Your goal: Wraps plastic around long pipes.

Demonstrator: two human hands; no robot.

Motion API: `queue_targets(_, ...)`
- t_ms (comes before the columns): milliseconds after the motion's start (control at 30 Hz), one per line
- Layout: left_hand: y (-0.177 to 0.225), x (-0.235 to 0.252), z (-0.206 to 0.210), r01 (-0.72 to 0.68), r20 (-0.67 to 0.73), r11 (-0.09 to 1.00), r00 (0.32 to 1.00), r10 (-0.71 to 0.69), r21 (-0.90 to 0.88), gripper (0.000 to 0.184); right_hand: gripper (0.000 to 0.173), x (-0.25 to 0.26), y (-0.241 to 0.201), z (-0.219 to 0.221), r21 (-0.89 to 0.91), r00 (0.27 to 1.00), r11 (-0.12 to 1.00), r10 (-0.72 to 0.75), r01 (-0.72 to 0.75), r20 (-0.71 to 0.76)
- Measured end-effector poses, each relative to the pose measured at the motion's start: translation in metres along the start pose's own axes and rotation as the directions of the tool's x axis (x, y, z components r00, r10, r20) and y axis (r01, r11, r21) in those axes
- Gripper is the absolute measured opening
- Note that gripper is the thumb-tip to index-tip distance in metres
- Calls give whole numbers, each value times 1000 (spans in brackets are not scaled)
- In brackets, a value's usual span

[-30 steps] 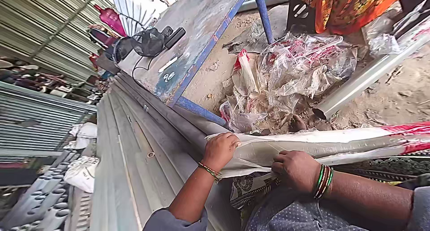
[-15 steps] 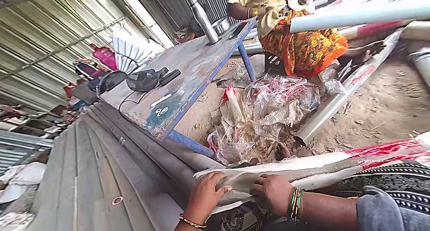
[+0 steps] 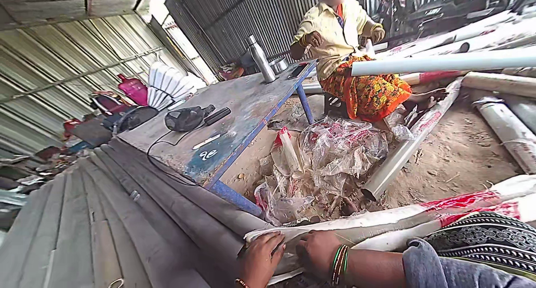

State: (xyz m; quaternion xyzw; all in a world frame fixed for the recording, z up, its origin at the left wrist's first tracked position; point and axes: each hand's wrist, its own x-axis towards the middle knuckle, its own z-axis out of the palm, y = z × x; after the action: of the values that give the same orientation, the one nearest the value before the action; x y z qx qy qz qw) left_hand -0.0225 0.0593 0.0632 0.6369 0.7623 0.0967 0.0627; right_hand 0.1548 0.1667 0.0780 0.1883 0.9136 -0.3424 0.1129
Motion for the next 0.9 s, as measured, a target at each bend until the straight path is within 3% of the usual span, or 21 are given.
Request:
queue_targets(367, 3, 0, -1, -62, -16, 994, 998, 63, 93, 27, 38, 6, -13, 8, 7, 1000, 1000, 21, -21, -14)
queue_targets(500, 2, -2, 3, -116, -108, 981, 985, 134, 157, 24, 38, 0, -15, 11, 46, 1000, 999, 21, -20, -20)
queue_targets(700, 7, 1, 6, -43, -185, 975, 979, 85, 218, 21, 31, -1, -12, 25, 4, 997, 997, -74, 74, -35)
queue_targets(900, 8, 12, -3, -52, -147, 960, 985, 95, 274, 19, 31, -10, -13, 30, -21, 988, 990, -141, 139, -69)
